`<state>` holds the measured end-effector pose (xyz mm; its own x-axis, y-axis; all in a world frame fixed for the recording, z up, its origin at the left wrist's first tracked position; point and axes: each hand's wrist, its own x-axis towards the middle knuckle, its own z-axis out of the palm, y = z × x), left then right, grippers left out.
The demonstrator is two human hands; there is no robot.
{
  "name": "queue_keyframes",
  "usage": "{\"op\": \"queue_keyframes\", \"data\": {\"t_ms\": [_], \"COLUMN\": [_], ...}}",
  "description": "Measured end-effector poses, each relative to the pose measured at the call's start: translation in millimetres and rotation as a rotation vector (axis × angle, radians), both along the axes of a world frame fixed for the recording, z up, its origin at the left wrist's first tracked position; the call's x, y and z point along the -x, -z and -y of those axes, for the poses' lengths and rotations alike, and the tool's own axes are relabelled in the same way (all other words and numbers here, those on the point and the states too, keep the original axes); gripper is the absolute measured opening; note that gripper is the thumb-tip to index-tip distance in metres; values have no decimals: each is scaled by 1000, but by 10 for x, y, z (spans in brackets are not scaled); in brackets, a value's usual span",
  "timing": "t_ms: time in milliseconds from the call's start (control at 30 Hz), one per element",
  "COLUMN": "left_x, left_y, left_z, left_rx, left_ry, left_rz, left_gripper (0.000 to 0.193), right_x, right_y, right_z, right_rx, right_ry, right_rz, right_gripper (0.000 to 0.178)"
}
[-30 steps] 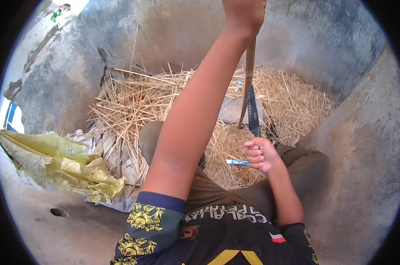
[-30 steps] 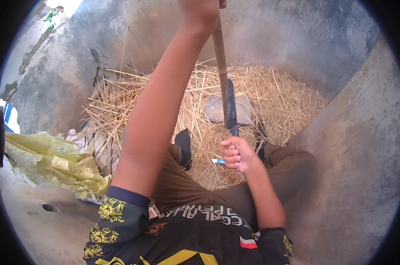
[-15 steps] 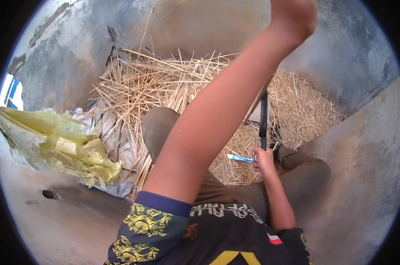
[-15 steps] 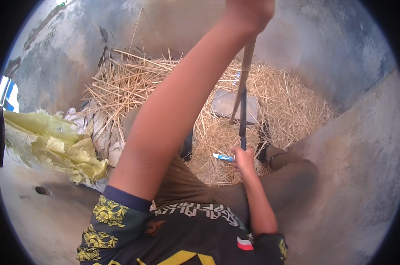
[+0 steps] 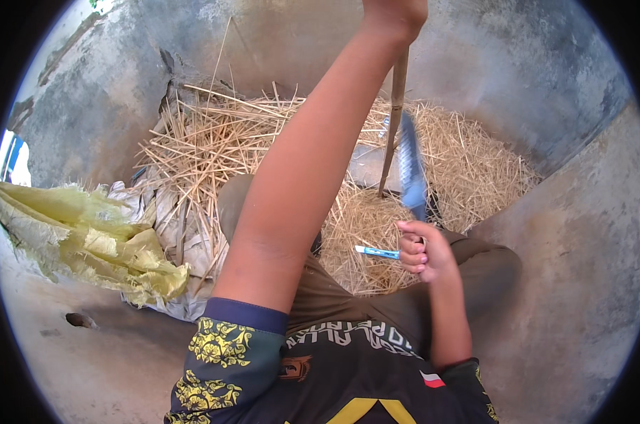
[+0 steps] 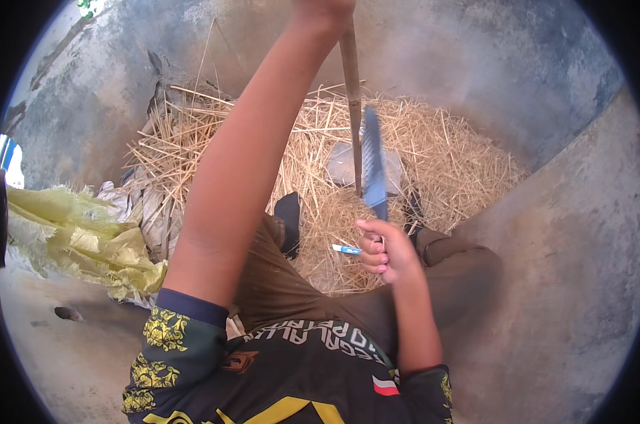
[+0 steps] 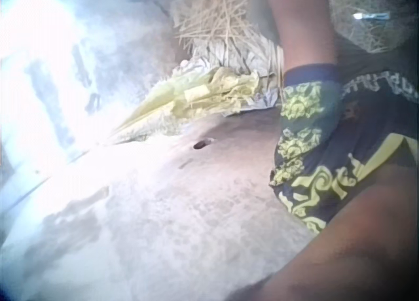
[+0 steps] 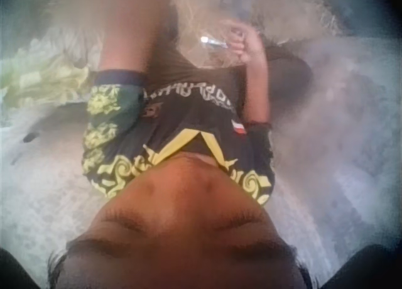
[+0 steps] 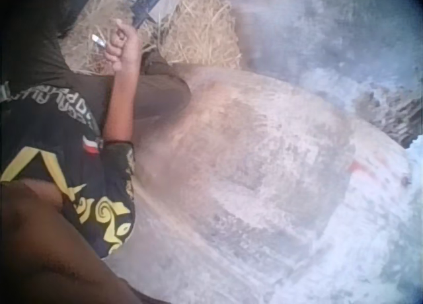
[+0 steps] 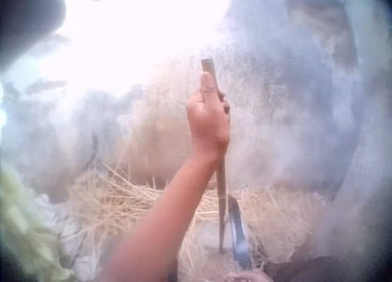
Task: The person sits on the floor and uses a knife to split long bamboo sticks into thin strips. They hold the bamboo vertically and strike it with the knife to separate the fibers, then gather the resulting strips into a pile.
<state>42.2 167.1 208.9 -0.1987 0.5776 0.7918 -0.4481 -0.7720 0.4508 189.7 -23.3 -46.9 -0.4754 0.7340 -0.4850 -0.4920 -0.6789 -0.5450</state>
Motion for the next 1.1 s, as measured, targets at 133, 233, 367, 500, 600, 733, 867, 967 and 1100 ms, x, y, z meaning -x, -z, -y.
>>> {"op": "queue_keyframes", "data": {"t_ms": [133, 233, 367, 500, 600, 733, 867, 967, 1100], "left_x": [1, -59, -196, -133, -136, -76, 85, 92, 59], "left_y": [-9, -10, 26, -29, 59, 18, 23, -22, 67], "left_z": [-112, -76, 188, 121, 72, 46, -1, -116, -64], "left_rx": [-104, -93, -74, -155, -124, -70, 85, -8, -97], "left_ry": [-18, -131, -120, -249, -147, 33, 190, 41, -184], "left_rz": [40, 34, -13, 9, -5, 31, 32, 47, 8], "left_gripper": [51, 51, 51, 50, 48, 47, 48, 48, 52], "right_x": [-57, -148, 136, 339, 385, 400, 210, 360, 196], "right_y": [-1162, -1262, 1131, 876, 565, 650, 561, -243, -1230], "right_z": [117, 74, -369, -434, -244, -283, -238, -244, -124], "right_rx": [-583, -1095, -476, -181, -24, -7, 22, -231, -770], "right_ry": [795, 995, 515, 248, 128, -35, -169, 252, 870], "right_rz": [517, 235, 1291, 881, 578, 111, -504, 591, 802], "right_gripper": [25, 21, 20, 28, 33, 35, 33, 35, 33]}}
